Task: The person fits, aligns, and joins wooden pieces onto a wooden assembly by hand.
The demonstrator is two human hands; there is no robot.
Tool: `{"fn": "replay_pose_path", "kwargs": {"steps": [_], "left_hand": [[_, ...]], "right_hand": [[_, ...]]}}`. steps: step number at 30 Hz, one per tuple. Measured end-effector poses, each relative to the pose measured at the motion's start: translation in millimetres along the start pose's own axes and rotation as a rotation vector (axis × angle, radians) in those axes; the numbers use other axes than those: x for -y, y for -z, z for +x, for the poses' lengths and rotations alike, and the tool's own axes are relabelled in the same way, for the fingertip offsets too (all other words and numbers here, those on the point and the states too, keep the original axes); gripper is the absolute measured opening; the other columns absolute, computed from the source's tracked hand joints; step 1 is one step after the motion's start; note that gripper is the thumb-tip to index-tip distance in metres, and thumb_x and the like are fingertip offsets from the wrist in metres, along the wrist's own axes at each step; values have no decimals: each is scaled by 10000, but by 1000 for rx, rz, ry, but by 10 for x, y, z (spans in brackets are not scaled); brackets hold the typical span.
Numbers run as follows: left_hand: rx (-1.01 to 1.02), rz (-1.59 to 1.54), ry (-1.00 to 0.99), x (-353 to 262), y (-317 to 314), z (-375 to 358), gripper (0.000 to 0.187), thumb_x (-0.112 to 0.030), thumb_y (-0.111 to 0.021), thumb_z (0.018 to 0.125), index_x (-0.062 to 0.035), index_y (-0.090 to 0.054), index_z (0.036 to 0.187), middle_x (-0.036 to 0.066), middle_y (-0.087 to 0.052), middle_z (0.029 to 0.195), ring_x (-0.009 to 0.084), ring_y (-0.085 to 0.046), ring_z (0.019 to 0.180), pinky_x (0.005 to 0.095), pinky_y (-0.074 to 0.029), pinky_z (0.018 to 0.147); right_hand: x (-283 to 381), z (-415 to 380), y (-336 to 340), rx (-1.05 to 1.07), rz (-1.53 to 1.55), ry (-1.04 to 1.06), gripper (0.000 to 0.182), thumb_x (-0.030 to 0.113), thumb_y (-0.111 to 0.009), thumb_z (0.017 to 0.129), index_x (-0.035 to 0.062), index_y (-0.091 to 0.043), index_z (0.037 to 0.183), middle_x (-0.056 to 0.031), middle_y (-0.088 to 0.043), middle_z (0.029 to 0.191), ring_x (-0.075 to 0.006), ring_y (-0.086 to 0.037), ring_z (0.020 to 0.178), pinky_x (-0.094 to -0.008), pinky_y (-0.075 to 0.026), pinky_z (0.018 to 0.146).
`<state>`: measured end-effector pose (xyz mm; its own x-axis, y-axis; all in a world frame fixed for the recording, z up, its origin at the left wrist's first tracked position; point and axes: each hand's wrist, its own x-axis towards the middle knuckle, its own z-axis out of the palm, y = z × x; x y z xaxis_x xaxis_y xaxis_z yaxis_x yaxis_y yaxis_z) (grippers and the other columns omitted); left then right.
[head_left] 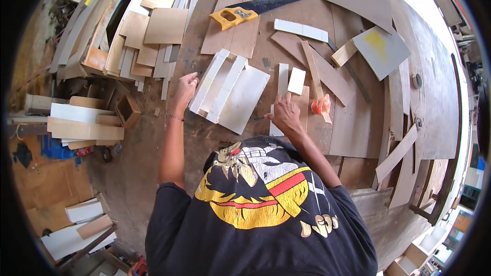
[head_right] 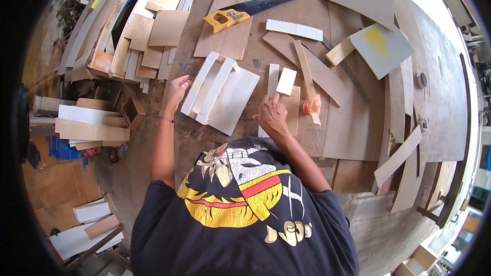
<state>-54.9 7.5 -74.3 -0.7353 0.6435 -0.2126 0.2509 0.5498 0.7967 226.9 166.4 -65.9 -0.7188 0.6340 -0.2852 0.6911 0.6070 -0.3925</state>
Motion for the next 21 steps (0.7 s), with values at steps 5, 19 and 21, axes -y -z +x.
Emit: {"fn": "replay_pose_path", "kwargs": {"steps": [5,19,21], "left_hand": [[-245,-121,-75,-4,11,-222,318,-31,-479,883,73,-518,1181,161,-611,1092,200,-594,985,291,-454,871],[-116,-154,-286,-684,-535,-1366,186,29,-507,862,19,-604,1020,108,-631,860,160,-633,760,256,-513,643],[-141,-147,-303,-691,-547,-1390,185,29,-504,864,19,-604,1019,109,-628,853,164,-633,753,256,-512,640]], "right_hand": [[60,-25,-67,-52,75,34,577,219,-783,611,-36,-479,1030,-216,-483,1014,-383,-575,916,-443,-510,697],[270,-14,-214,-32,93,199,794,283,-825,561,-35,-446,1182,-216,-498,1042,-354,-512,975,-401,-438,836],[255,12,-336,24,95,200,711,239,-817,569,-29,-464,1124,-219,-485,1040,-354,-519,954,-398,-451,825]]}}
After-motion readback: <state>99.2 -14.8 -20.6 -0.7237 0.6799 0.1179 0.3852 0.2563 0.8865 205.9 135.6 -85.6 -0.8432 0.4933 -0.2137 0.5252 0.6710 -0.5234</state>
